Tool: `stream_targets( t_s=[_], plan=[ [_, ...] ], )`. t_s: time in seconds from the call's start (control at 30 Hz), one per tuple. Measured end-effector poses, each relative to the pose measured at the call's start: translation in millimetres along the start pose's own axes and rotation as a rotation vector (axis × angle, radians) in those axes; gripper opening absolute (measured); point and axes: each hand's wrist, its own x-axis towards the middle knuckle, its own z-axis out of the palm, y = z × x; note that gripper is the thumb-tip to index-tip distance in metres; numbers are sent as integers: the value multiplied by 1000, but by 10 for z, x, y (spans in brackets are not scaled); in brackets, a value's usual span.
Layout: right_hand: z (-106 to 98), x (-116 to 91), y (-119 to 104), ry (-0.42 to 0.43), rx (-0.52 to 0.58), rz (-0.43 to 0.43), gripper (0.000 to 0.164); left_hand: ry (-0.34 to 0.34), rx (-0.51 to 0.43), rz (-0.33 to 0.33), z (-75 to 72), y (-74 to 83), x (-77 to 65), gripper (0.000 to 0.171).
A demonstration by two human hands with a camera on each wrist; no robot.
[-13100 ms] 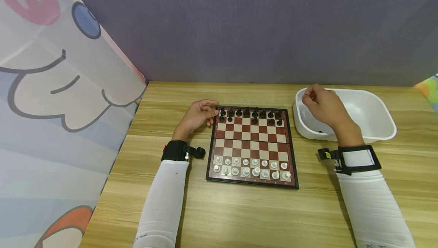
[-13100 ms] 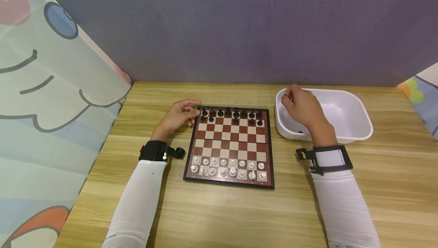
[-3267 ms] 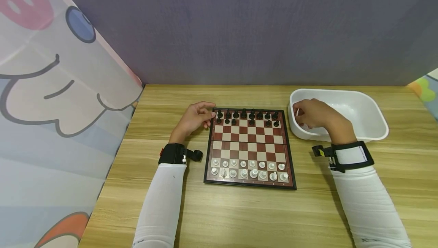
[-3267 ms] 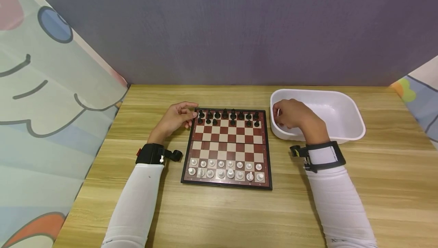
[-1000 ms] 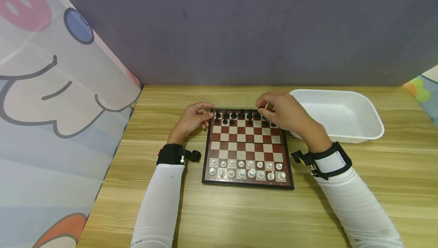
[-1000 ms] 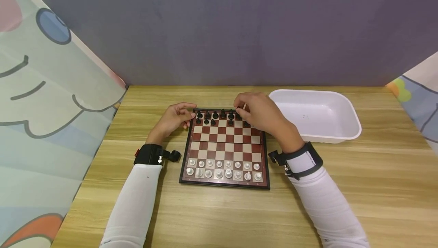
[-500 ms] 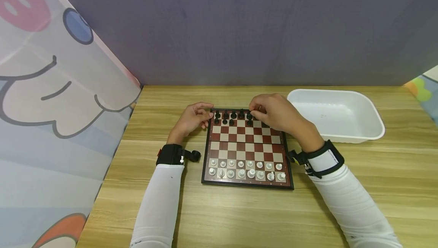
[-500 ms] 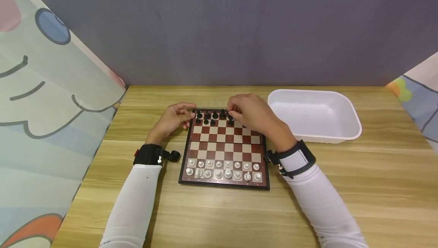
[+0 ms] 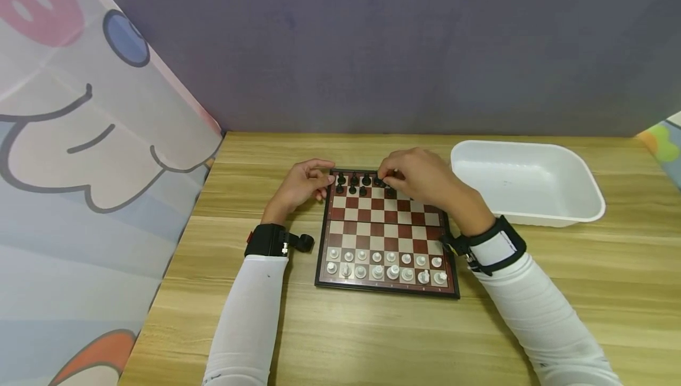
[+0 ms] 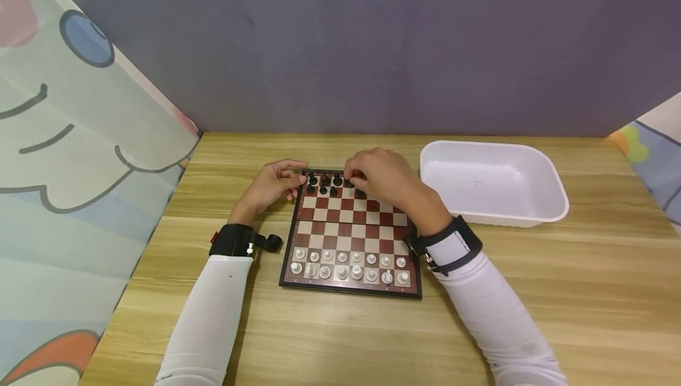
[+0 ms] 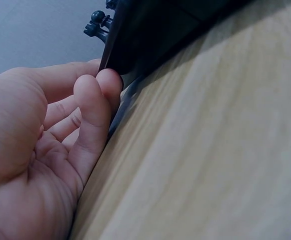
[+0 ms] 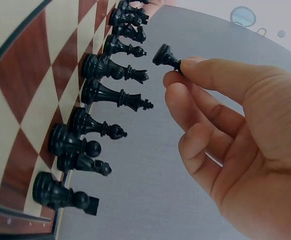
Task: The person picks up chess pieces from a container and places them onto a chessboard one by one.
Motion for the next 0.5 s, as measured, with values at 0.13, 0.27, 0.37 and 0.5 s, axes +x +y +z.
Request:
stream_targets(
  t_s=[0.13,0.27,0.37,0.5],
  plan=[
    [31,15,-4,-29,-5,-8,8,-3,-2,5,9,9,-2,38],
    [56,21,5,-58,-14,-4,9,-4,1,3,13,16,-2,39],
    [61,21,5,-74,-20,4,10,-4,3,5,13,19,-3,39],
    [59,23,-3,-86,-24,6,10,-4,4,9,10,18,-6,39]
  ],
)
